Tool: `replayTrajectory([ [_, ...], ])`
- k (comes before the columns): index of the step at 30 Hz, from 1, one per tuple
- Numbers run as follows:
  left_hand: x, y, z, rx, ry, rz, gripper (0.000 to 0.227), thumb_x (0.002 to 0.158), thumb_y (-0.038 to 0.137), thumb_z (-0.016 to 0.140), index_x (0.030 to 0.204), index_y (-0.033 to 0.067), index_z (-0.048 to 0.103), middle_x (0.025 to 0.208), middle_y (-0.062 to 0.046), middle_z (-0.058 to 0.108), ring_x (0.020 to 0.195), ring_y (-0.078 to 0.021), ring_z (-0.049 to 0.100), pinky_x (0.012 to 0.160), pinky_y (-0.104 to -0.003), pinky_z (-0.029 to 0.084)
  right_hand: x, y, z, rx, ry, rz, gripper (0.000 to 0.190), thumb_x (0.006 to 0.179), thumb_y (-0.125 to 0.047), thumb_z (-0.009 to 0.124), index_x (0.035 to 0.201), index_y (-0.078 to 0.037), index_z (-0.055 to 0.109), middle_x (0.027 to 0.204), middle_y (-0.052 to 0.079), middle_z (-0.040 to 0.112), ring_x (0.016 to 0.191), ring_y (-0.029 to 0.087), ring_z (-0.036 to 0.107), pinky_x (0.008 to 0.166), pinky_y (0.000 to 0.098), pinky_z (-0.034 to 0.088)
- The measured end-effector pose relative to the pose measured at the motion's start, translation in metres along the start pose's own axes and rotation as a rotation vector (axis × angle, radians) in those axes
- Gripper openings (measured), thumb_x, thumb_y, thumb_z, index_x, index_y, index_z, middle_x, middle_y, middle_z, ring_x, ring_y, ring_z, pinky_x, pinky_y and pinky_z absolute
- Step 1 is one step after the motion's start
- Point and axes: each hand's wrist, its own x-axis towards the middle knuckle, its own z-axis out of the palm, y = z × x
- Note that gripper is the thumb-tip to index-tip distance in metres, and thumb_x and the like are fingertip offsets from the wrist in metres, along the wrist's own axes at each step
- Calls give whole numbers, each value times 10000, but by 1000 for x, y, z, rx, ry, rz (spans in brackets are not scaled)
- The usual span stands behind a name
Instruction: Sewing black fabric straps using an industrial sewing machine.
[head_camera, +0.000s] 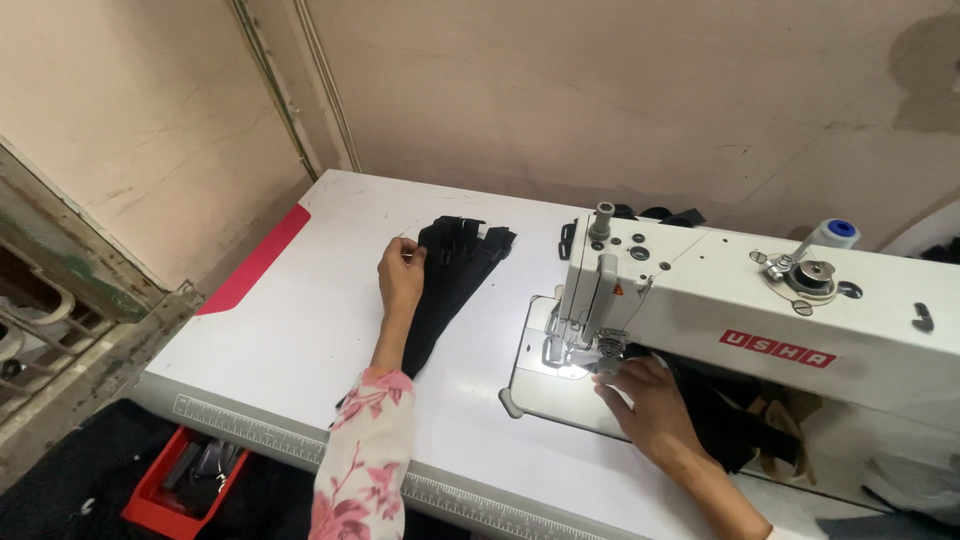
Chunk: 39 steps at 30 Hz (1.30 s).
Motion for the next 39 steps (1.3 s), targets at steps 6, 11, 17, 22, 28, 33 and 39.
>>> replayTrajectory([
  [6,-144,123,-52,-338,-205,217,96,973,78,696,1007,12,635,807,-45,660,701,-91,574,613,-256,481,-16,-54,-18,213,86,-99,231,849,-192,734,1057,-98,773,1076,66,738,1034,279,628,896,364,501],
  [11,-268,143,-62,-481,-389,382,87,968,18,643,1053,13,623,1043,-84,677,888,-115,657,749,-254,549,-48,-78,7,741,197,-38,338,849,-99,741,1168,-19,666,1192,115,667,1123,245,611,939,364,481],
  [17,-303,133,-66,-679,-605,258,213,1009,199,680,1104,9,667,1130,-93,666,1068,-175,672,916,-301,551,-102,-30,44,1266,2,306,213,876,11,689,1088,17,705,976,95,710,874,178,659,762,320,508],
  [22,-308,114,-63,-777,-1072,-415,325,978,250,712,1186,2,691,1050,-55,691,974,-96,656,868,-241,550,-85,-55,-13,834,-68,-115,294,881,-3,669,1165,-34,740,987,113,805,881,191,787,752,322,605],
  [28,-322,98,-57,-816,-982,-446,275,911,96,780,1134,-36,689,919,-48,728,795,-97,678,702,-238,566,-78,-70,-46,599,-366,283,237,860,-131,741,1092,-83,746,763,112,793,656,194,748,644,323,580],
  [33,-320,94,-62,-912,-936,-547,268,988,160,705,1146,-56,708,864,-99,725,714,-118,663,624,-235,524,-75,-67,-52,696,-488,344,239,881,-147,710,1083,-41,783,783,104,825,683,172,731,674,315,600],
  [39,-329,97,-61,-1051,-964,-667,250,956,105,729,1161,-22,660,925,-54,721,741,-99,658,663,-220,525,-67,-78,-65,626,-552,397,239,871,-170,714,1055,-52,810,750,70,825,664,135,742,677,290,604],
])
